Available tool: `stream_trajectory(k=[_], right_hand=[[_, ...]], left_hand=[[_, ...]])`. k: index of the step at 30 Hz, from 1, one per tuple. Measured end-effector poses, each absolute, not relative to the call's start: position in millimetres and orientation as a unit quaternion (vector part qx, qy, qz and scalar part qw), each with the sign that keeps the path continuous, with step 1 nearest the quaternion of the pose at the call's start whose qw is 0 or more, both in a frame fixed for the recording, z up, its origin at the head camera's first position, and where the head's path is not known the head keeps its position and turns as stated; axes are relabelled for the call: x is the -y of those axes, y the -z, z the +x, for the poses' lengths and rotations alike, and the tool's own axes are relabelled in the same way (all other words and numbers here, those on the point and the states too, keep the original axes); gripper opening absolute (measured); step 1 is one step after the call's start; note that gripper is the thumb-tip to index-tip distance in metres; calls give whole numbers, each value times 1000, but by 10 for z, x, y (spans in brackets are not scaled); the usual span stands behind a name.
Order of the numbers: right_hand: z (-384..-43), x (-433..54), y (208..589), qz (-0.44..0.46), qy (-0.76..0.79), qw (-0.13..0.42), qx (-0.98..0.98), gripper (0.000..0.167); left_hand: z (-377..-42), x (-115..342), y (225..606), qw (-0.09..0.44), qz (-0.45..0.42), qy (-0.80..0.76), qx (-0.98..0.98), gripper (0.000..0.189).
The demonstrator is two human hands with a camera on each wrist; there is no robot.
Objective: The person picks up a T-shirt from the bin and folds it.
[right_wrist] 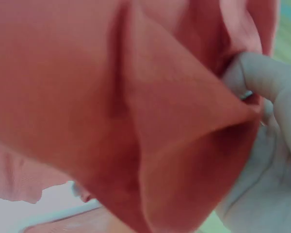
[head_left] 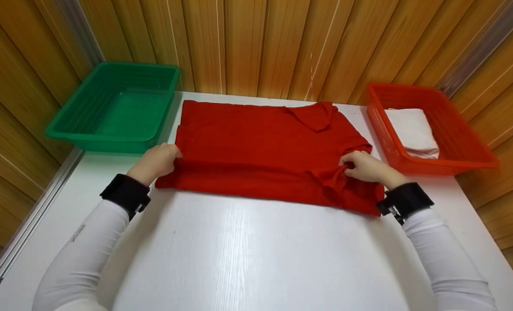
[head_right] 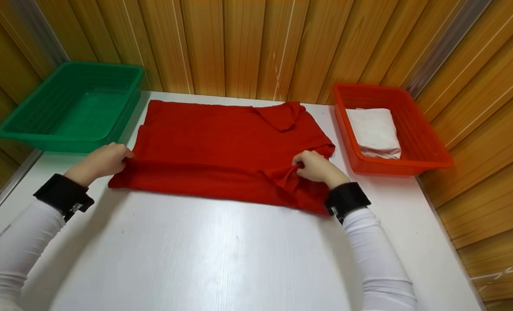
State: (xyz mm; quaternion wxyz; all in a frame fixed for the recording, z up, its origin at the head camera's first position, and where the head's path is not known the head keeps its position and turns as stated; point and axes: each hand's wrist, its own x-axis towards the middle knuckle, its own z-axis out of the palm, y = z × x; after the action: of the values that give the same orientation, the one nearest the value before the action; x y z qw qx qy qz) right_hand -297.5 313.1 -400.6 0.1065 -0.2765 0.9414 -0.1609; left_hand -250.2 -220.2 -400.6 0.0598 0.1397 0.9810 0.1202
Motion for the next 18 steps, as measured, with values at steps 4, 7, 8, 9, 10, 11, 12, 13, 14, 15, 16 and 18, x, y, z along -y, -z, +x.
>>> stream_trajectory(k=[4, 7, 8, 9, 10, 11, 12, 13, 14, 15, 16, 18], right_hand=[[-3271, -3102, 4114, -249, 173, 88, -949, 12], [-3434, -3057, 4196, -230, 184, 77, -953, 14], [-3479, -3041, 4223, -222, 186, 74, -954, 15], [-3521, -3029, 4253, -218, 189, 71, -955, 15], [-3556, -3020, 4283, -214, 190, 68, -956, 16], [-3584, -3013, 4311, -210, 191, 67, -957, 16], [-3611, -3014, 4340, -208, 190, 66, -957, 17], [-3631, -3017, 4364, -205, 189, 66, -958, 17], [-3647, -3021, 4383, -203, 189, 67, -958, 18], [-3660, -3029, 4401, -199, 189, 69, -959, 19], [-3668, -3034, 4410, -198, 185, 70, -960, 20], [-3679, -3044, 4417, -197, 178, 71, -962, 23]], left_hand=[[-2699, 2186, 4074, 70, 109, -115, -985, 32], [-2816, 2189, 4124, 79, 86, -114, -987, 33], [-2848, 2189, 4133, 83, 78, -116, -987, 33], [-2880, 2189, 4141, 86, 72, -115, -987, 34], [-2910, 2187, 4148, 87, 67, -115, -987, 34], [-2935, 2183, 4154, 86, 62, -114, -988, 35], [-2954, 2172, 4157, 85, 59, -112, -988, 35], [-2973, 2161, 4163, 81, 56, -109, -989, 34], [-2983, 2145, 4165, 74, 55, -106, -990, 33], [-2990, 2133, 4172, 65, 55, -100, -991, 32], [-2992, 2122, 4180, 54, 55, -96, -992, 30], [-2986, 2108, 4197, 33, 55, -86, -994, 26]])
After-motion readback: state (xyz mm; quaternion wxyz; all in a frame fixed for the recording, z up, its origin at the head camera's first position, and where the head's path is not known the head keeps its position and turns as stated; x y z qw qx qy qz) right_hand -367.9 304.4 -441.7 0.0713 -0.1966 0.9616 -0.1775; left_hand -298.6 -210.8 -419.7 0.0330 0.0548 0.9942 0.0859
